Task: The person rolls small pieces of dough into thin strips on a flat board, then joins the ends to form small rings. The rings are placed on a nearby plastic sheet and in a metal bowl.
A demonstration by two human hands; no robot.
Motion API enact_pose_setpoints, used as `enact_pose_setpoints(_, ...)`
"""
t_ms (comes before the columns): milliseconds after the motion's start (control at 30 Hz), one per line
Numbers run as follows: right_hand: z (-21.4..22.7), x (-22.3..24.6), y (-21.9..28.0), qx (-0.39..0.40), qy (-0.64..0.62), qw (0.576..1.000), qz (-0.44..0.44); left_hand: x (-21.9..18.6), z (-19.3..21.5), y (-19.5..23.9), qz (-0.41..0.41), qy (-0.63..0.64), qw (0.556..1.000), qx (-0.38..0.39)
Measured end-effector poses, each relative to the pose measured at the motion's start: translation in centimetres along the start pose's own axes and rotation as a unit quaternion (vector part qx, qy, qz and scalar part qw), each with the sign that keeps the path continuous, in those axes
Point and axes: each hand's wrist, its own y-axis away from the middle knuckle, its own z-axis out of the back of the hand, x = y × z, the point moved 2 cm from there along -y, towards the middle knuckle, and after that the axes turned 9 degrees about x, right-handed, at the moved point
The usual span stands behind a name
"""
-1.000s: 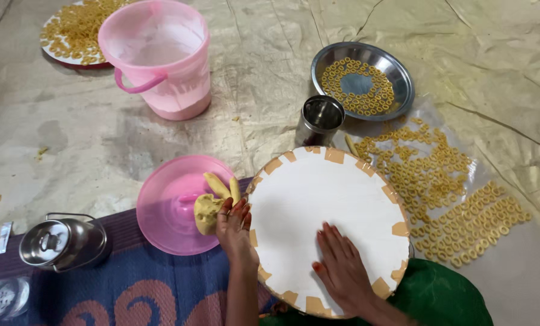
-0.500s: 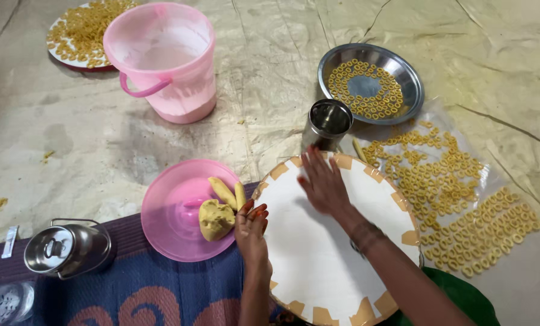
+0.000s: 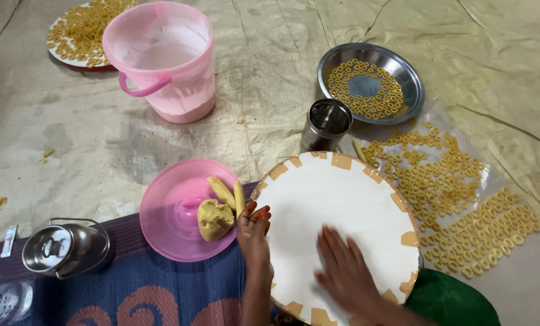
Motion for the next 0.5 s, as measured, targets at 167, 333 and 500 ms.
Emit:
enact_pose_setpoints(167,-2.7,-6.9,-14.3,-0.022,0.009,0.997,-0.075,0.1,0.3,-0.3,0.005,-0.004,1.000,-0.001)
enact_pose_setpoints(333,-2.8,-12.0,-22.3,-0.023,-0.054,0.990,-0.126,-0.2,0.6,-0.5,0.000,0.020,1.000,0.006)
enact_pose_setpoints(500,-2.0,-9.4,-15.0,-0.040,-0.118,0.990,-0.071,-0.3,0.6,-0.6,0.004,0.020,1.000,-0.002)
